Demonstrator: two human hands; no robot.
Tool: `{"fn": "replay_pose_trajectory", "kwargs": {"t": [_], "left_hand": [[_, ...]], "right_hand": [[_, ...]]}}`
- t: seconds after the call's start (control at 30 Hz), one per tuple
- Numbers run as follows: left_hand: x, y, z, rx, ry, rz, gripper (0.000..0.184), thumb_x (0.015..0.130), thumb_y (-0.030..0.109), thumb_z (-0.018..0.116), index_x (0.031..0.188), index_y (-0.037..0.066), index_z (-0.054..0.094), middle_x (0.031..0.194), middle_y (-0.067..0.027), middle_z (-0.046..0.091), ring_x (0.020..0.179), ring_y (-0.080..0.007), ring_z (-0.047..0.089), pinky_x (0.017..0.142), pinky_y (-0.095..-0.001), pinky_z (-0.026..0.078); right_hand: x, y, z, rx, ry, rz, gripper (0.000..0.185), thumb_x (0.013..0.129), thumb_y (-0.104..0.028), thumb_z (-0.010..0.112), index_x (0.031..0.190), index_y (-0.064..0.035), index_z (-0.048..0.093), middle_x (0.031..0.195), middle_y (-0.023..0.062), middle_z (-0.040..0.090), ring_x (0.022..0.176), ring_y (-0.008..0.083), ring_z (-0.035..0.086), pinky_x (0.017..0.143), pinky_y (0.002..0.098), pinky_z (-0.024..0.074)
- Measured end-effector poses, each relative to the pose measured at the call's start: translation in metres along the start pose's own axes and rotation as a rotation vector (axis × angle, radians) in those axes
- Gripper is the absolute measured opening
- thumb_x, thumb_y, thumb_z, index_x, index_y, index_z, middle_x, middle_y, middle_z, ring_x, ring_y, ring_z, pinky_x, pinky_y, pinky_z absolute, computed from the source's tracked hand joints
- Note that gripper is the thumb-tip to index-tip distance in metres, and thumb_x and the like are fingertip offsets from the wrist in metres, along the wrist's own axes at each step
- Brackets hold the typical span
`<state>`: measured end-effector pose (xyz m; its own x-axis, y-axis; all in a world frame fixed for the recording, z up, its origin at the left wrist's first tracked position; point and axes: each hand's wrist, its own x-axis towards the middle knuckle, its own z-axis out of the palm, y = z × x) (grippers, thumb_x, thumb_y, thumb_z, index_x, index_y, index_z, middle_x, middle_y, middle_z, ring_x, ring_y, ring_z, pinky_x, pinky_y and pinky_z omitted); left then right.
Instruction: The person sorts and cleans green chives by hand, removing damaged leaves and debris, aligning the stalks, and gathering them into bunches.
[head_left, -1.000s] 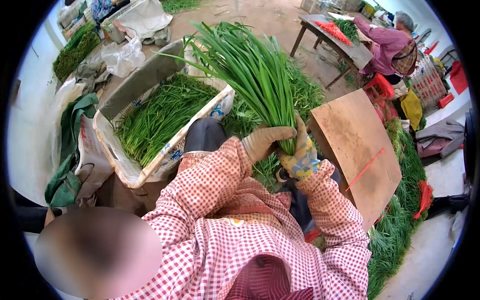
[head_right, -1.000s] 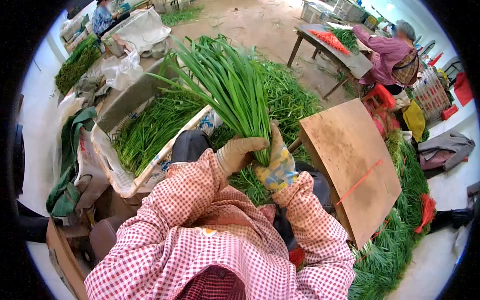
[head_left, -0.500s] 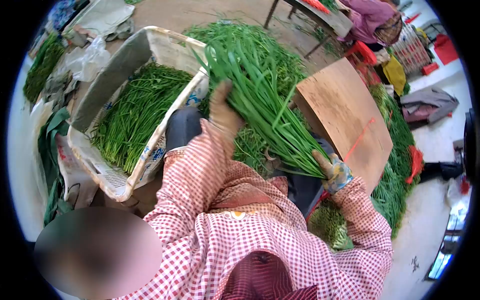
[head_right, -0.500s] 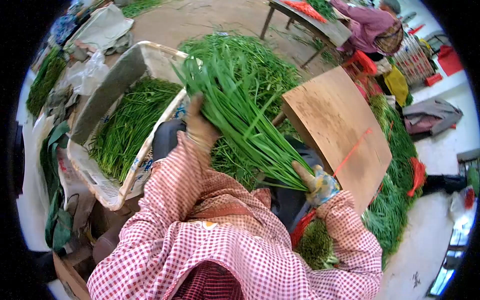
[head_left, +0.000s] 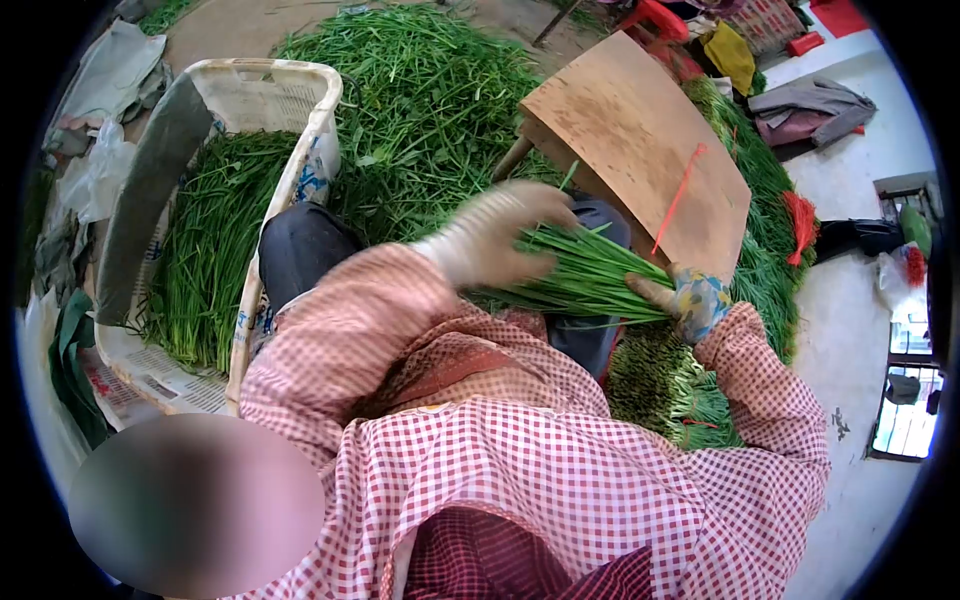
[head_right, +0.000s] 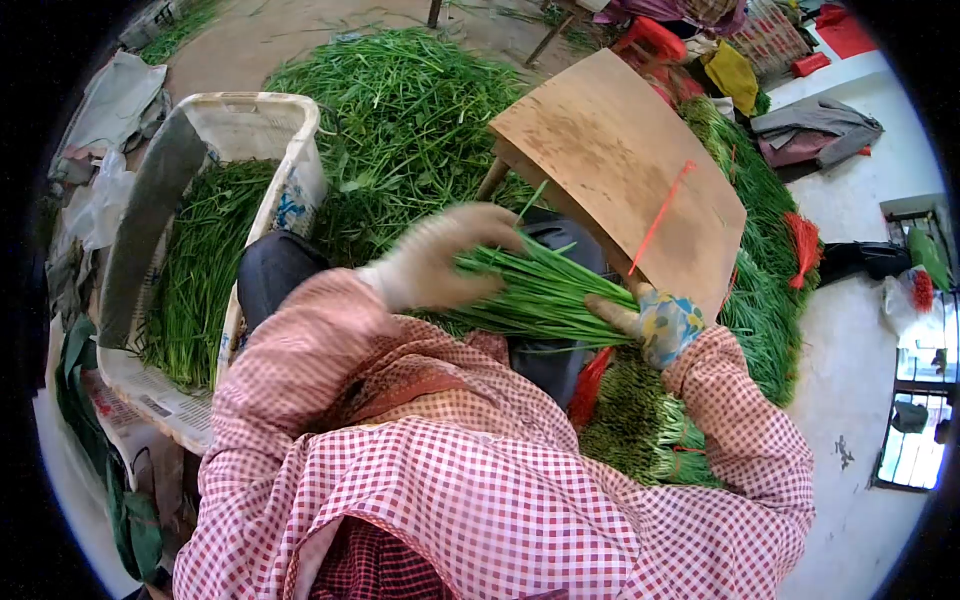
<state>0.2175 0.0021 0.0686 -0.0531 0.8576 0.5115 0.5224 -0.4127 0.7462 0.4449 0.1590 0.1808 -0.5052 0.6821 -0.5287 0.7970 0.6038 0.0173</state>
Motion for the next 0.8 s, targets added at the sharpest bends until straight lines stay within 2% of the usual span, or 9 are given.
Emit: {"fn": "replay_pose_trajectory", "kwargs": {"t": [0.07,0.13,0.27,0.33,0.37,0.47,0.57,0.67,0.8], "left_hand": [[0.008,0.003,0.039,0.086,-0.176,0.127,0.067,0.061,0.019,0.076,0.122,0.011,0.051,0.132,-0.0177,0.045,0.120,-0.0387,0.045,0.100,-0.0430,0.040],[-0.001,-0.006,0.062,0.179,-0.325,0.151,0.070,0.063,0.019,0.074,0.126,0.012,0.046,0.134,-0.0177,0.044,0.119,-0.0382,0.046,0.097,-0.0449,0.042],[-0.032,-0.025,0.036,0.375,-0.836,-0.363,0.058,0.074,0.011,0.062,0.130,0.014,0.045,0.127,-0.0128,0.051,0.109,-0.0326,0.057,0.091,-0.0404,0.048],[-0.077,-0.087,0.046,0.375,-1.039,-0.868,0.050,0.084,0.011,0.055,0.133,0.017,0.049,0.125,-0.0135,0.056,0.111,-0.0299,0.057,0.093,-0.0391,0.047],[-0.090,-0.105,0.042,0.423,-1.146,-1.061,0.044,0.087,0.016,0.054,0.131,0.016,0.051,0.130,-0.0102,0.054,0.116,-0.0286,0.054,0.093,-0.0381,0.046],[-0.110,-0.122,0.033,0.475,-1.248,-1.115,0.053,0.085,0.024,0.059,0.136,0.017,0.045,0.137,-0.0089,0.047,0.122,-0.0276,0.049,0.096,-0.0386,0.045],[-0.100,-0.111,0.025,0.455,-1.261,-1.211,0.070,0.082,0.028,0.066,0.143,0.018,0.034,0.144,-0.0085,0.040,0.128,-0.0268,0.043,0.099,-0.0397,0.043],[-0.066,-0.075,0.007,0.371,-1.189,-1.245,0.077,0.080,0.021,0.068,0.146,0.018,0.028,0.143,-0.0106,0.040,0.127,-0.0293,0.044,0.099,-0.0418,0.043],[-0.071,-0.081,0.012,0.418,-1.093,-1.213,0.073,0.075,0.025,0.066,0.142,0.020,0.037,0.134,-0.0118,0.050,0.122,-0.0296,0.050,0.098,-0.0396,0.043]], "right_hand": [[-0.008,-0.006,-0.004,0.036,-0.025,-0.048,0.094,0.073,-0.078,0.050,0.111,0.0070,0.061,0.095,0.0245,0.066,0.094,0.0319,0.064,0.083,0.0392,0.0465],[-0.009,0.000,0.001,-0.046,-0.041,0.011,0.091,0.074,-0.077,0.050,0.108,0.0068,0.062,0.092,0.0232,0.066,0.090,0.0314,0.064,0.080,0.0389,0.0471],[0.006,0.016,-0.015,-0.009,-0.119,-0.025,0.082,0.077,-0.069,0.056,0.105,0.0071,0.063,0.087,0.0170,0.066,0.081,0.0231,0.063,0.074,0.0359,0.0468],[0.016,0.012,-0.037,-0.010,-0.216,-0.127,0.075,0.079,-0.063,0.060,0.105,0.0076,0.062,0.086,0.0134,0.066,0.078,0.0185,0.061,0.071,0.0323,0.0465],[0.027,-0.001,-0.045,0.117,-0.275,0.018,0.067,0.081,-0.056,0.061,0.106,0.0061,0.062,0.085,0.0124,0.066,0.078,0.0180,0.062,0.070,0.0303,0.0471],[0.083,0.004,-0.075,0.615,-0.282,-0.025,0.050,0.082,-0.040,0.069,0.110,0.0006,0.061,0.095,0.0115,0.066,0.082,0.0167,0.064,0.077,0.0290,0.0506],[0.130,0.001,-0.117,0.937,-0.100,-0.206,0.052,0.080,-0.040,0.070,0.112,-0.0007,0.059,0.097,0.0121,0.065,0.084,0.0183,0.063,0.078,0.0300,0.0503],[0.163,-0.004,-0.160,1.035,0.173,-0.321,0.055,0.078,-0.040,0.070,0.115,-0.0020,0.057,0.099,0.0127,0.064,0.086,0.0198,0.063,0.079,0.0310,0.0500],[0.193,0.010,-0.195,0.968,0.520,-0.403,0.059,0.076,-0.040,0.071,0.119,-0.0037,0.054,0.101,0.0136,0.063,0.089,0.0219,0.062,0.081,0.0324,0.0497]]}}
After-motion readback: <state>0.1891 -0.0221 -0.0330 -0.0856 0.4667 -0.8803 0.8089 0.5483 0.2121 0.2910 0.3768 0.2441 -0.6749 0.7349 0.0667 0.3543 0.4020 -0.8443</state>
